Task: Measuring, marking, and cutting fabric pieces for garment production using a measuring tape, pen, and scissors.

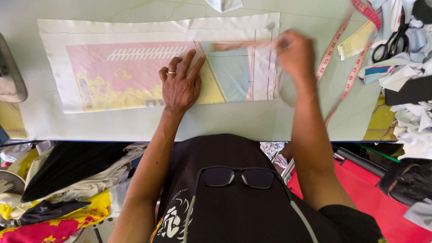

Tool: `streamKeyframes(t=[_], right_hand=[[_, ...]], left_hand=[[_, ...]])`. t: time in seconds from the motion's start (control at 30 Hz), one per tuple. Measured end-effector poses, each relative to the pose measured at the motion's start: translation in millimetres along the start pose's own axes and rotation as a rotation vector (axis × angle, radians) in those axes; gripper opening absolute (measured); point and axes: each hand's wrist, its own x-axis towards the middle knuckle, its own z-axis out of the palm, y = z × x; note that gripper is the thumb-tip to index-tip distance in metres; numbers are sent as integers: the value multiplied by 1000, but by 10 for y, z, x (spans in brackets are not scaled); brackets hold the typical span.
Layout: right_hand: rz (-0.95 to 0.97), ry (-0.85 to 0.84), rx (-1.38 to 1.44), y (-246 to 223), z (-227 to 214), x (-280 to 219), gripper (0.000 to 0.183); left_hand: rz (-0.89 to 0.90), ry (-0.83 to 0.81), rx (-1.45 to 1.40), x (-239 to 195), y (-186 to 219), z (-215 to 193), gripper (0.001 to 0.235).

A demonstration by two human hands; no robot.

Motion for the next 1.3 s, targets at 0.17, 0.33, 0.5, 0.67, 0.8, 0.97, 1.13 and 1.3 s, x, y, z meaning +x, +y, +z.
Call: streamKeyframes(t=[0.17, 0.33, 0.5, 0.67, 0.8, 0.97, 1.13, 1.3], right_hand=[[-221, 371, -182, 710, -704, 94, 29], [-11, 262, -22, 797, -566, -567, 29], [245, 355, 118, 838, 57, -1347, 18], [251, 572, 27, 1165, 204, -1656, 19], [172, 684, -123, 1627, -178, -1795, 8], [84, 761, -176, 1968, -516, -1492, 8], [82, 705, -163, 2409, -838, -602, 28], [-19, 312, -607, 3714, -887, 476, 8]], left_hand=[[29, 53, -6, 87, 22, -72, 39], [50, 23, -24, 129, -5, -90, 36], [230, -205, -115, 305, 16, -92, 54], [288, -337, -116, 475, 56, 31, 58], [294, -267, -173, 461, 83, 16, 58], [191, -345, -145, 449, 128, 26, 59], [244, -346, -142, 455, 99, 22, 59], [148, -533, -96, 487, 118, -15, 64]])
